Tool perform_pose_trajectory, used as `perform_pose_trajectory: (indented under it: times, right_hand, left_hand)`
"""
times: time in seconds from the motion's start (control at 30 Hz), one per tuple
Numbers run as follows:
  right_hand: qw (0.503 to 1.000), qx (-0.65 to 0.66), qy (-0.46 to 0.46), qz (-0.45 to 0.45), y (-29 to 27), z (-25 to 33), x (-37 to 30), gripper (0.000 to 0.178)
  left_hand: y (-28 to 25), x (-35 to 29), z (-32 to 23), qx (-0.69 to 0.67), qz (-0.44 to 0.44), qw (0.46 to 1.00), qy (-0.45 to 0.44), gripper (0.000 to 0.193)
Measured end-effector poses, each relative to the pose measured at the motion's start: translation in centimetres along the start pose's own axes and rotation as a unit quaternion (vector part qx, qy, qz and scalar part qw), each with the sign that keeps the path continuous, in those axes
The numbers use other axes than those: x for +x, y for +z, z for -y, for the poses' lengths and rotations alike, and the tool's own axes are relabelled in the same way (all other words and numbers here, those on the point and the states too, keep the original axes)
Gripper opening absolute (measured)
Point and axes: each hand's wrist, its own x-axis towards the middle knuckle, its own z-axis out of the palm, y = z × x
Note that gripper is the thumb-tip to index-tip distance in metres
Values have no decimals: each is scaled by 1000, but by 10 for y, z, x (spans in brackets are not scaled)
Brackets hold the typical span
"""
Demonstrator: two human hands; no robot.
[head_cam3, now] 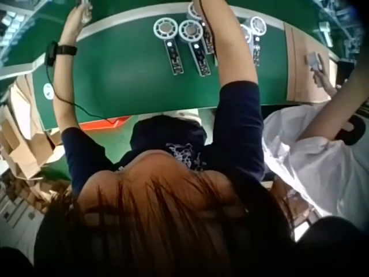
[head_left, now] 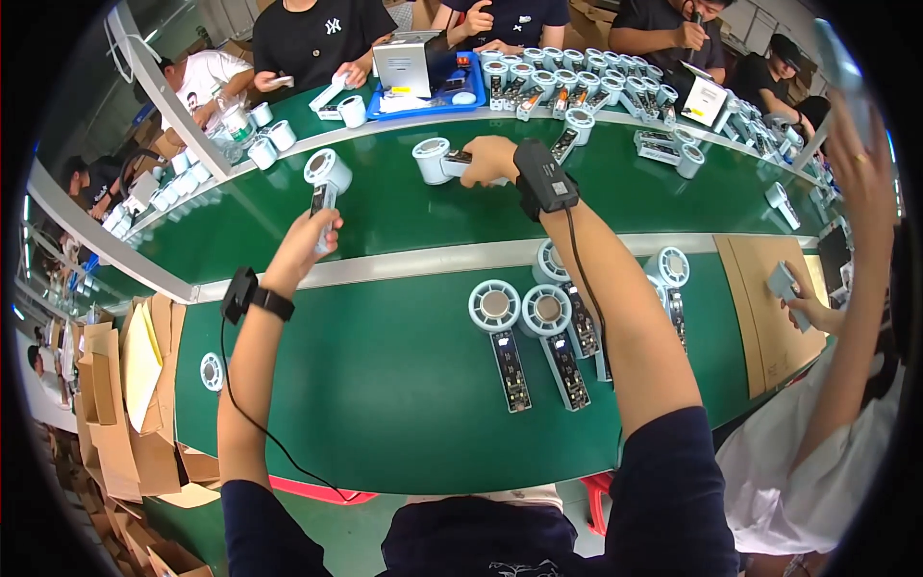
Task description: The person picks up handheld fans one by one, presses a button on the handle to test them, and places them back on the table. After testing several fans, they gather them together and slide them across the table.
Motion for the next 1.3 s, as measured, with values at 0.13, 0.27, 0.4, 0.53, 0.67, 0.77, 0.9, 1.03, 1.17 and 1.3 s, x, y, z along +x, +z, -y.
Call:
perform_pose_trajectory:
  times: [0.13,0.27,0.4,0.53,0.67,0.77,0.9,1.03,1.17,1.3]
  right_hand:
    - [951,308,-39,13,25,41,-42,30]
    - [861,500,-80,42,58,82,-123,31]
    - [723,672,-63,144,112,112,-186,30]
    - [705,694,-66,128,161,128,-213,29]
    - [687,718,-33,110,189,138,-231,28]
    - [681,728,-19,81,206,145,-246,29]
    - [679,734,-20,12,225,152,-263,30]
    - [701,710,-25,-58,241,152,-266,33]
    - [741,663,-34,-104,250,153,-266,33]
    - [752,643,-46,-138,255,154,-259,33]
  left_hand:
    - [18,-77,9,-110,-26,993,17,22]
    - [41,-149,39,-130,-53,990,28,26]
    - [59,-222,68,-137,-108,982,72,29]
    - [79,-259,85,-190,-145,968,80,27]
    - [91,-279,98,-214,-178,954,112,24]
    - [98,-282,110,-232,-185,946,134,24]
    - [105,-279,120,-246,-137,951,128,24]
    - [113,-272,118,-214,-139,956,145,28]
    - [116,-269,113,-209,-134,957,147,33]
    - [115,-270,115,-219,-135,955,150,29]
